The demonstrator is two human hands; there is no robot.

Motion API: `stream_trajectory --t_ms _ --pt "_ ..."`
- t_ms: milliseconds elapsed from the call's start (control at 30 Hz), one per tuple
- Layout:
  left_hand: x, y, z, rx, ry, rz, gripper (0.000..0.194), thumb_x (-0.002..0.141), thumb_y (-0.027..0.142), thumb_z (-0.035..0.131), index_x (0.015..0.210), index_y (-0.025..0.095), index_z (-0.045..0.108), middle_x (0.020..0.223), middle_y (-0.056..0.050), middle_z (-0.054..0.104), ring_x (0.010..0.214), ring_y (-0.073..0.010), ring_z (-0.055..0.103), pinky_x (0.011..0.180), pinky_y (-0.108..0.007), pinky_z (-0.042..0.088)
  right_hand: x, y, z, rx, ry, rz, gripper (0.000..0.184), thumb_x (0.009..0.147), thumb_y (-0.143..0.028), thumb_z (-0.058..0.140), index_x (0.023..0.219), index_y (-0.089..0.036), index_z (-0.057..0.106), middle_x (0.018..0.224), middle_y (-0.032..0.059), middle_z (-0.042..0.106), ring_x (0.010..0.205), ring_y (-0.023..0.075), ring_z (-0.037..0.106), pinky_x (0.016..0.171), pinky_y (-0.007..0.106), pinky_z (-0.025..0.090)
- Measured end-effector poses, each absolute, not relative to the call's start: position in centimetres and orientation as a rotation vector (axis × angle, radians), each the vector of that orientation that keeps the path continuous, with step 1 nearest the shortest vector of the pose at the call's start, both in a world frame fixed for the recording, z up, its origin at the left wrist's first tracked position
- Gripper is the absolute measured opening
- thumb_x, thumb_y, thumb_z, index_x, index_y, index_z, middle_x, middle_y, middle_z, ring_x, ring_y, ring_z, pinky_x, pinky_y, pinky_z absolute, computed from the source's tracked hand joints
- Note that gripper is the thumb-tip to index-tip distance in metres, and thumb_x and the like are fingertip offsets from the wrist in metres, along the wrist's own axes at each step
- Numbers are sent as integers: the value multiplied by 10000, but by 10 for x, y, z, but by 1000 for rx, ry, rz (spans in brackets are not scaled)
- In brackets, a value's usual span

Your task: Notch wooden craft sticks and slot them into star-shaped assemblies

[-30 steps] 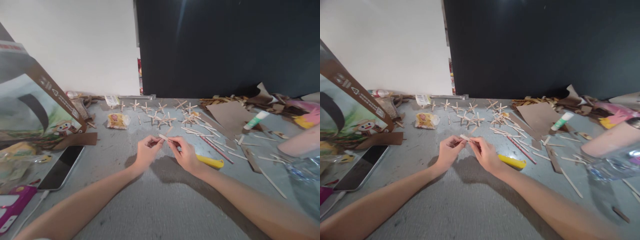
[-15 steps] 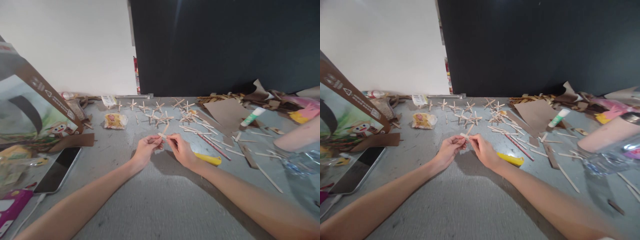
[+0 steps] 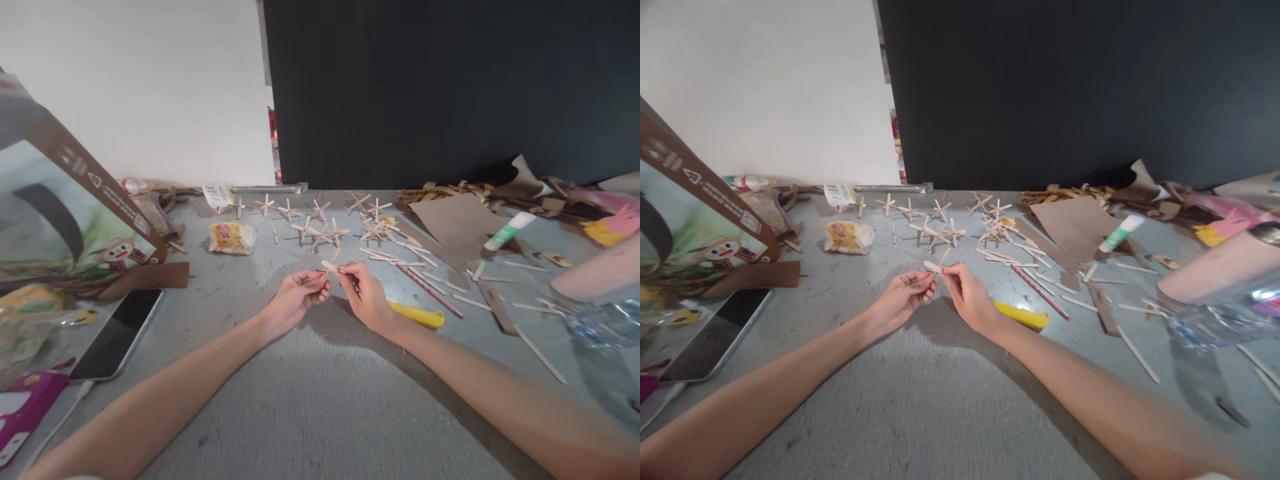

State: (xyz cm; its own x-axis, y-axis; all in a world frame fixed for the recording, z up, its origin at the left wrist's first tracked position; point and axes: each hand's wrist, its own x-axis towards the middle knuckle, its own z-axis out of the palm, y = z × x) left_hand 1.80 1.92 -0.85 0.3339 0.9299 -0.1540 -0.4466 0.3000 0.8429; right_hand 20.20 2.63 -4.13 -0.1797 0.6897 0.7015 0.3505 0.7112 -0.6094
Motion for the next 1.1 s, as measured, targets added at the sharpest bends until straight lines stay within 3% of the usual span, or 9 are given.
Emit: stream_trajectory --t_ms 300,567,1100 --pt "17 20 -13 893 730 1133 368 643 325 988 759 132 697 720 -35 723 648 -114 640 659 -257 498 203 24 -39 -724 -1907 270 188 1114 -391 453 1054 -246 555 829 23 659 636 140 612 601 260 501" --pt "18 17 -11 949 736 1147 349 682 334 961 766 136 687 721 -33 711 655 -117 642 658 -262 491 202 24 -39 -719 -1934 161 141 1121 -335 439 1055 -263 542 835 23 651 692 161 651 650 271 528" --pt "21 15 -16 1050 789 1112 581 668 444 962 1068 130 682 752 -49 760 639 -145 674 640 -286 504 205 30 -43 -756 -1763 245 94 1094 -333 508 1034 -262 524 874 18 675 680 145 634 634 267 512"
